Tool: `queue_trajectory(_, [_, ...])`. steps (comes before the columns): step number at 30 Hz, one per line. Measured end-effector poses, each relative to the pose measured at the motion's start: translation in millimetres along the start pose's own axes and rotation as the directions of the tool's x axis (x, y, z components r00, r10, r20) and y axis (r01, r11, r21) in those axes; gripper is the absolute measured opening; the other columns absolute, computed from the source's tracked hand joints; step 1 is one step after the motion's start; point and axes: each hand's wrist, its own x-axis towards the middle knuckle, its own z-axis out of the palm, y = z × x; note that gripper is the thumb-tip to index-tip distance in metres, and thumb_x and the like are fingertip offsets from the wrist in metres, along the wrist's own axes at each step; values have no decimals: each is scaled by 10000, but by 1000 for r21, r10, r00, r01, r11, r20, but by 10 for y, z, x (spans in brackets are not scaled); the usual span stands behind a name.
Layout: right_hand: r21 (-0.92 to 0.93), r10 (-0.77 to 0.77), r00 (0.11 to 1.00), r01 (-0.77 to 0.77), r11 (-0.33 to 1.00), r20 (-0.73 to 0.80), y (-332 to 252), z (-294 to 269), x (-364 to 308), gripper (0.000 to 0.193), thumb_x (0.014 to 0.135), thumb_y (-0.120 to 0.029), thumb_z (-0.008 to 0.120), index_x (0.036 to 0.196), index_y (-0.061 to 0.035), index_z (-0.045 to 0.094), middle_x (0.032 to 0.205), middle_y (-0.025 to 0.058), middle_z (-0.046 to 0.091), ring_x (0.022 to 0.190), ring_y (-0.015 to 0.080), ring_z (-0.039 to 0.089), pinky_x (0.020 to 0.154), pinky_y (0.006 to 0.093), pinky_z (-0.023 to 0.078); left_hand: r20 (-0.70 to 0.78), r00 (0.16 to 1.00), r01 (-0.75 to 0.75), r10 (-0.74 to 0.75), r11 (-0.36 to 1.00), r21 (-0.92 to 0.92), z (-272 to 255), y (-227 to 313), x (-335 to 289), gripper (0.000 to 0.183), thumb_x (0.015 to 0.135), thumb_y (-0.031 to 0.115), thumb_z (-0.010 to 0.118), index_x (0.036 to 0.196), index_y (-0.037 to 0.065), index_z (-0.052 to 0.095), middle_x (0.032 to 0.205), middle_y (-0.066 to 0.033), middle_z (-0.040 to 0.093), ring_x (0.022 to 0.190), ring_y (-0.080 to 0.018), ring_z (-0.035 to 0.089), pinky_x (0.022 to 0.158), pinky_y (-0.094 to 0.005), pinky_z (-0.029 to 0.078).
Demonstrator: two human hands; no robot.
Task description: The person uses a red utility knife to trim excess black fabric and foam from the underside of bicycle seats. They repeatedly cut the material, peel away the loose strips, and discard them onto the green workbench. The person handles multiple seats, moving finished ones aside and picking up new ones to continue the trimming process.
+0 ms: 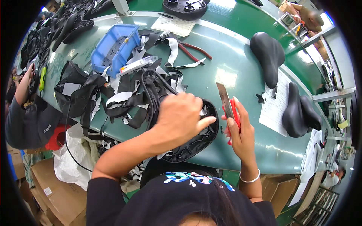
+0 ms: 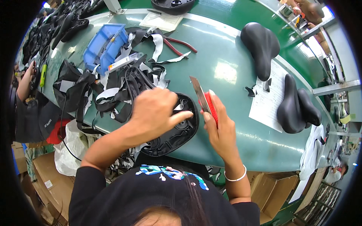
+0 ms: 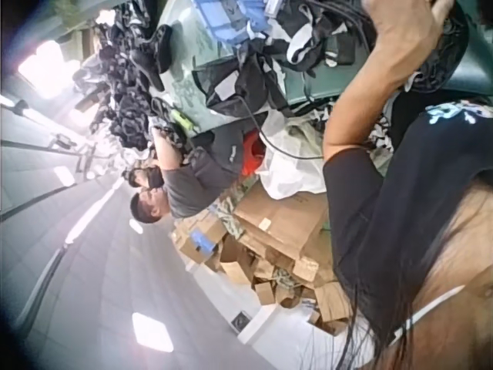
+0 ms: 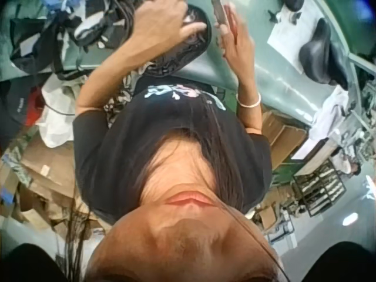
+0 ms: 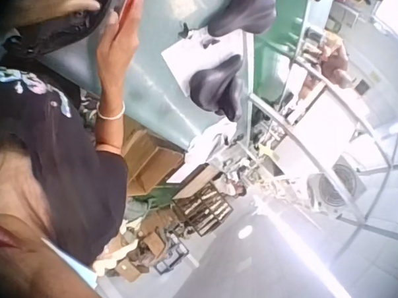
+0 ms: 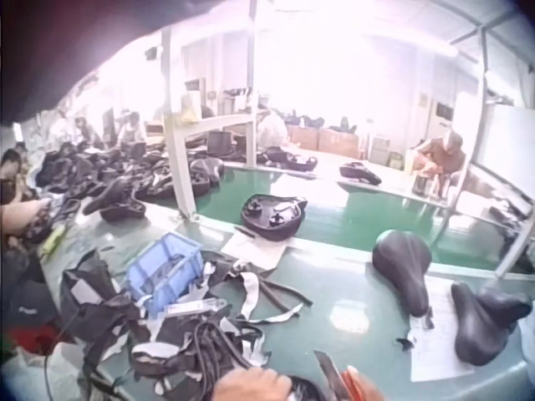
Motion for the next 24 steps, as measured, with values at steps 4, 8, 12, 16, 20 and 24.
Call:
queue_trajectory(4, [-341,-276,961,267,901,24,65,-181,-157,480,868,-45,582,1335,-65,471,916,100,672,545,175,568,529,285,471,-7,991,-131,131,983,-133,248,-120,-38,272,830,272,625,665,65,565,665,-68,563,694,-233,526,666,-364,383])
queue_trajectory(8, [-505,-306,921,389,771,243,-30,-291,-50,551,805,-44,618,1332,-155,500,763,68,614,508,224,550,479,325,438,25,985,-149,169,919,-366,212,-205,-3,272,819,210,619,609,57,539,618,-51,535,682,-220,487,678,-363,344])
queue_trajectory(12, [-681,-200,900,426,596,387,-193,-227,-2,599,801,-69,609,1357,-243,472,631,63,498,469,233,523,435,360,405,19,983,-158,181,904,-397,206,-247,-2,308,832,200,615,589,41,514,576,-45,492,627,-182,456,635,-336,344])
queue_trajectory(16, [-774,-55,940,308,553,336,-180,-222,-356,544,826,-95,619,1346,-186,490,621,70,489,469,240,505,440,359,380,405,896,444,-181,328,-834,-38,-383,42,293,865,195,587,622,34,561,626,25,515,590,-48,417,528,-222,316])
queue_trajectory(20, [-734,23,980,132,666,198,-122,-31,-821,646,796,-113,624,1400,-209,413,609,84,491,436,263,512,406,402,386,161,896,122,-413,-118,-985,-36,-423,14,201,863,149,559,745,5,633,724,-54,590,651,-79,482,597,-218,368])
queue_trajectory(24, [-684,47,991,50,728,122,-153,-26,-860,601,821,-131,622,1386,-209,431,607,85,515,454,275,526,424,408,388,201,958,30,-207,-621,-783,-111,-415,48,224,893,154,519,697,62,464,597,-24,395,619,-134,464,633,-281,369])
